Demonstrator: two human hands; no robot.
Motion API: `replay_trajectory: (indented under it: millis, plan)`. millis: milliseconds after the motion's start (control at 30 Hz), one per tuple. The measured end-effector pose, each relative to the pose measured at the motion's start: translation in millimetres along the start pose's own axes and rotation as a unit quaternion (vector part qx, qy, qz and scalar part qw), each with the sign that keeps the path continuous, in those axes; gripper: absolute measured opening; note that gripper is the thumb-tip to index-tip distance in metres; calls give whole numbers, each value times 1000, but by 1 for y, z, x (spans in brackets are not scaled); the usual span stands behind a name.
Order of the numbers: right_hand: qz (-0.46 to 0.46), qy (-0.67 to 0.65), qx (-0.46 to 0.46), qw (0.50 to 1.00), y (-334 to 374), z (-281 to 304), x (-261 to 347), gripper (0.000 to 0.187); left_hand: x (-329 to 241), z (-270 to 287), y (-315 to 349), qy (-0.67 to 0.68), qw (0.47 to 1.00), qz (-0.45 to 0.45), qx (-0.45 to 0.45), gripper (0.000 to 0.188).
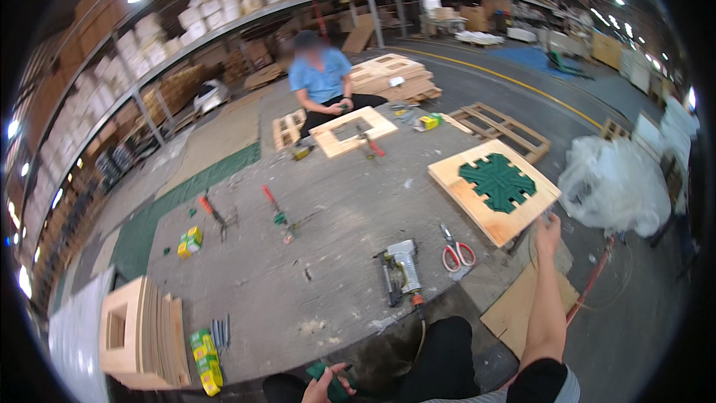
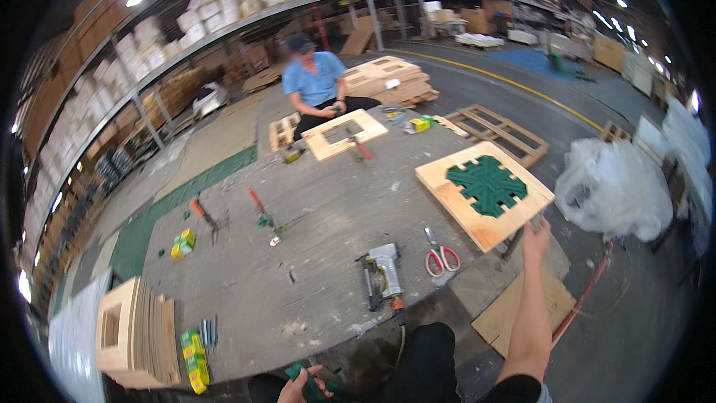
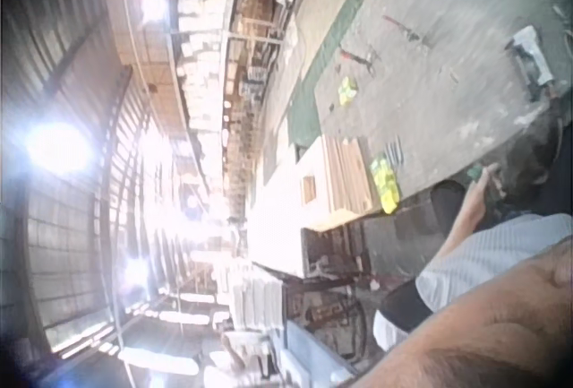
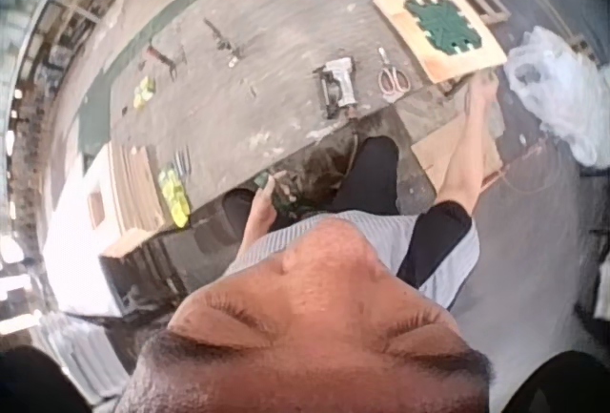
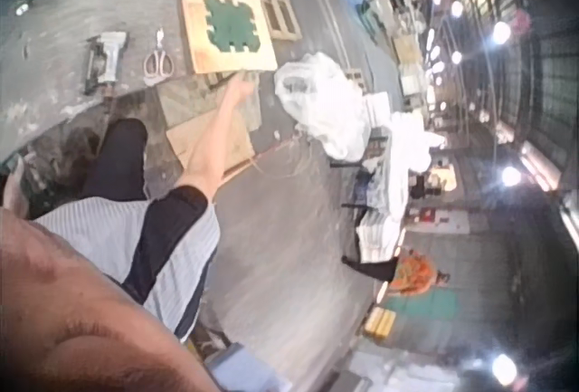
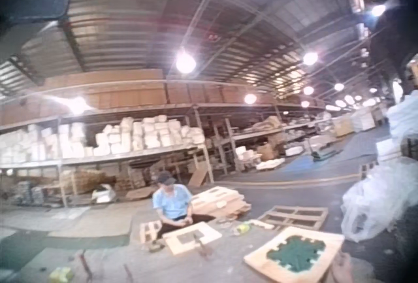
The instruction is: The person assembles a cushion frame by attaching green webbing straps to a wooden board using a pneumatic staple gun. They position and staple straps in a crisscross pattern, then switch to a frame with a central cutout and continue attaching straps along the edges.
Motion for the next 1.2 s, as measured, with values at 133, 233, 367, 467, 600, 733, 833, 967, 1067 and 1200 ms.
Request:
replay_trajectory:
  millis: [133, 233, 367, 467, 600, 733, 833, 967, 1067, 1200]
  plan:
    - [253, -228, 74, 937, 111, -5, 47, 25, -4, 10, -16, -101, 994, -7, 31, 56]
    - [191, -287, 433, 833, 267, -66, 61, 11, -18, -16, -26, -304, 925, -199, 113, 56]
    - [427, -200, 671, 572, 497, -21, 153, 40, -50, -45, 1, -446, 802, -384, 104, 52]
    - [330, -240, 787, 463, 580, -27, 160, 38, -64, -33, 26, -566, 736, -363, 75, 52]
    - [308, -232, 806, 450, 640, -66, 181, 11, -104, 29, 57, -558, 743, -369, -3, 66]
    - [306, -188, 735, 576, 659, -110, 224, 15, -178, 119, 95, -569, 704, -407, -123, 76]
    - [385, -152, 620, 667, 652, -142, 232, 24, -266, 175, 117, -575, 665, -443, -179, 74]
    - [455, -153, 542, 690, 652, -150, 220, 30, -394, 236, 136, -586, 616, -406, -335, 75]
    - [472, -157, 520, 694, 655, -156, 216, 29, -472, 287, 143, -580, 592, -316, -461, 91]
    - [478, -165, 508, 698, 657, -147, 219, 29, -510, 349, 144, -593, 515, -196, -587, 110]
Point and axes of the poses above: each hand's wrist, its own y-axis away from the middle knuckle, its own z-axis out of the back of the hand, x = y × z, the point moved 8 cm from there along -y, towards the middle knuckle, and after that the axes turned 11 degrees about y, right-handed, at the moved point
